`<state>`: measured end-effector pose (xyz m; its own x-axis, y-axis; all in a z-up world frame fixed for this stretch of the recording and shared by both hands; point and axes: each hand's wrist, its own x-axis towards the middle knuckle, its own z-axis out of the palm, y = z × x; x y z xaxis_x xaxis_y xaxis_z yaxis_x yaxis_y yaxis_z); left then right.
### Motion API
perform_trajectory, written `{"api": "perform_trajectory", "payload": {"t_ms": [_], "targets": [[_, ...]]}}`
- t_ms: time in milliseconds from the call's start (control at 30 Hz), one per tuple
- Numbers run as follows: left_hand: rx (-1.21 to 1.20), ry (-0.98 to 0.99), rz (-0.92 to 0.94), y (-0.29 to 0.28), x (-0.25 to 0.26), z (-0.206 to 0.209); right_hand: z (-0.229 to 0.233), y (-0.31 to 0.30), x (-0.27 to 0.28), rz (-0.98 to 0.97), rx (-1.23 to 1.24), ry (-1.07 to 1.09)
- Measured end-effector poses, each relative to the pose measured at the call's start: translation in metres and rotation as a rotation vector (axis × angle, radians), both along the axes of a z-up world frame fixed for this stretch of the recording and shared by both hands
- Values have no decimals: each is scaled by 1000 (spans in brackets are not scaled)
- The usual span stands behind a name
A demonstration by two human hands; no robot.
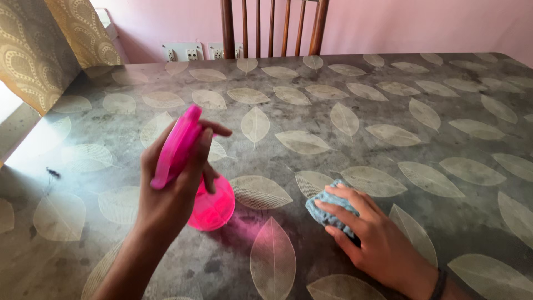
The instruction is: The person sprays a pink liquid onto a table with a leaf-patterned surface and wipes it with a blue cloth. The person repeatedly sprays and wipes different areas of the table throughout the clip.
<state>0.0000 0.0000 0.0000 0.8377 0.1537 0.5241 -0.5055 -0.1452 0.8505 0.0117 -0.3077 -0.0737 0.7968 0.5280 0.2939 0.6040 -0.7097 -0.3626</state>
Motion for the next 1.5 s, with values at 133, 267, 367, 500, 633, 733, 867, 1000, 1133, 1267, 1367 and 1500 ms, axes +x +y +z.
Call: {"api": "perform_trajectory", "payload": {"t_ms": [133, 267, 367, 500, 633, 733, 867, 1000, 1133, 1267, 1367, 1500], "targets": [[13, 31, 33, 1, 0, 4, 0, 3, 3, 24, 8, -78], [26, 93, -25, -2, 12, 3, -3, -4, 2, 33, 28, -51], [23, 124, -23, -1, 19, 4, 0, -1, 2, 36, -13, -42], [59, 62, -55, 2, 20, 1, 2, 1, 5, 63, -13, -62], [83, 178, -19, 5, 20, 1, 0, 0, 6, 78, -48, -74], [136, 233, -25, 7, 24, 10, -2, -1, 9, 69, -45, -54], [254, 375, 0, 16, 21, 13, -6, -4, 14, 90, -15, -61], [373, 541, 6, 20, 11, 14, -7, -6, 12, 39, 38, 13], [614, 672, -41, 15, 1, 27, 1, 2, 11, -58, 16, 89], [657, 649, 6, 7, -6, 36, 4, 2, 8, -69, 4, 88], [662, 706, 44, 2, -9, 40, 4, 1, 7, -64, 1, 66], [612, 663, 23, 9, -7, 39, 2, -1, 9, -77, -36, 45]]}}
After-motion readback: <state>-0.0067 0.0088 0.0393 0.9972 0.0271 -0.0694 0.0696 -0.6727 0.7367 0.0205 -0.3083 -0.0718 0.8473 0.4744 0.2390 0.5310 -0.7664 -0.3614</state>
